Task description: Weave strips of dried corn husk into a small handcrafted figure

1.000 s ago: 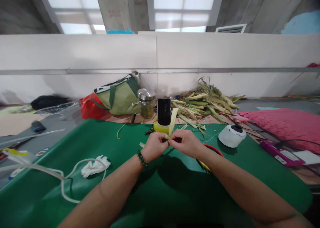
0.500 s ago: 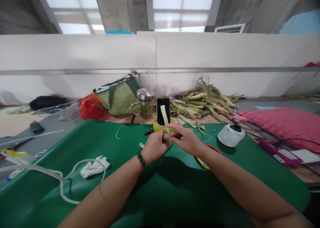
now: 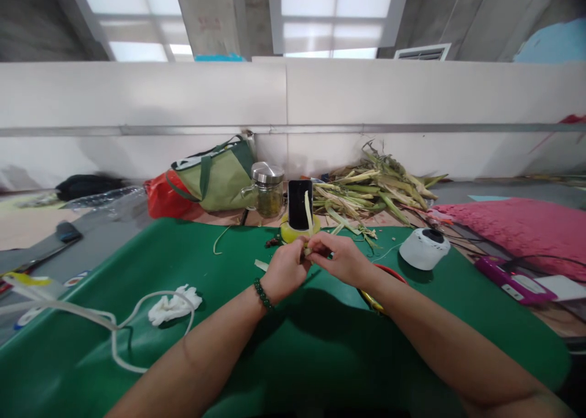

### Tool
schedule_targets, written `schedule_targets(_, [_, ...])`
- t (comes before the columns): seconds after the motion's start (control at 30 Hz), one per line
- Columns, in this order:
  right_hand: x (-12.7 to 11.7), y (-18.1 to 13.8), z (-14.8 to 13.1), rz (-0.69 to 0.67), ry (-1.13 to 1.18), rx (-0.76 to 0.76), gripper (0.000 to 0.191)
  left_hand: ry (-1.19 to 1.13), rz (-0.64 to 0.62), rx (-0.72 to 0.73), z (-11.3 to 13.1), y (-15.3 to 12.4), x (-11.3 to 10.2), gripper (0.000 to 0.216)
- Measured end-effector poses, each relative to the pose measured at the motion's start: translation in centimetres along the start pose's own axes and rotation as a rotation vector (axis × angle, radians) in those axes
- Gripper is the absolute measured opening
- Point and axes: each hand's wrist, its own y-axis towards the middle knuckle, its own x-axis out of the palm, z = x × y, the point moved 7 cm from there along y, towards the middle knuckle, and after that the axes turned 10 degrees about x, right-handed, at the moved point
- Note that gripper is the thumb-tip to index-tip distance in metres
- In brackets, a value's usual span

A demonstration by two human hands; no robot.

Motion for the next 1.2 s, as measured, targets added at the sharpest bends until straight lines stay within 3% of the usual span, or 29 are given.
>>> schedule_targets(0.1, [-0.2, 0.1, 0.2, 0.029, 0.021, 0.011, 0.006, -0.045, 0.024, -0.028, -0.1, 0.1, -0.2, 0.006])
schedule_targets(0.2, [-0.1, 0.1, 0.1, -0.027, 0.154, 0.031, 0.004, -0.162, 0.031, 0.018, 0.4, 0.3, -0.4, 0.005])
schedule_targets(0.27, [-0.1, 0.0, -0.3, -0.068, 0.204, 0.023, 0.014, -0.197, 0.041, 0.045, 0.5, 0.4, -0.5, 0.005])
schedule_targets(0.43, [-0.6, -0.2, -1.1, -0.027, 0.033, -0.006, 0.036, 0.003, 0.010, -0.007, -0.1, 0.1, -0.4, 0.013])
schedule_targets(0.53, [-0.6, -0.1, -0.4, 0.004, 0.038, 0.038, 0.029, 0.095, -0.005, -0.027, -0.1, -0.1, -0.3, 0.041])
schedule_targets(0.63, [-0.1, 0.0, 0.8, -0.047, 0.145, 0.123, 0.021, 0.176, -0.065, -0.048, 0.1, -0.2, 0.0, 0.057])
schedule_targets(0.8, [0.3, 0.0, 1.3, -0.135, 0.226, 0.215, 0.024, 0.261, -0.180, -0.073, 0.2, -0.2, 0.6, 0.063])
schedule_targets(1.03, [0.7, -0.2, 0.7, -0.189, 0.317, 0.234, 0.035, 0.281, -0.161, -0.071, -0.1, -0.1, 0.3, 0.061])
schedule_targets(1.2, [0.5, 0.0, 1.5, -0.130, 0.343, 0.272, 0.032, 0.306, -0.175, -0.080, 0.1, -0.3, 0.4, 0.061])
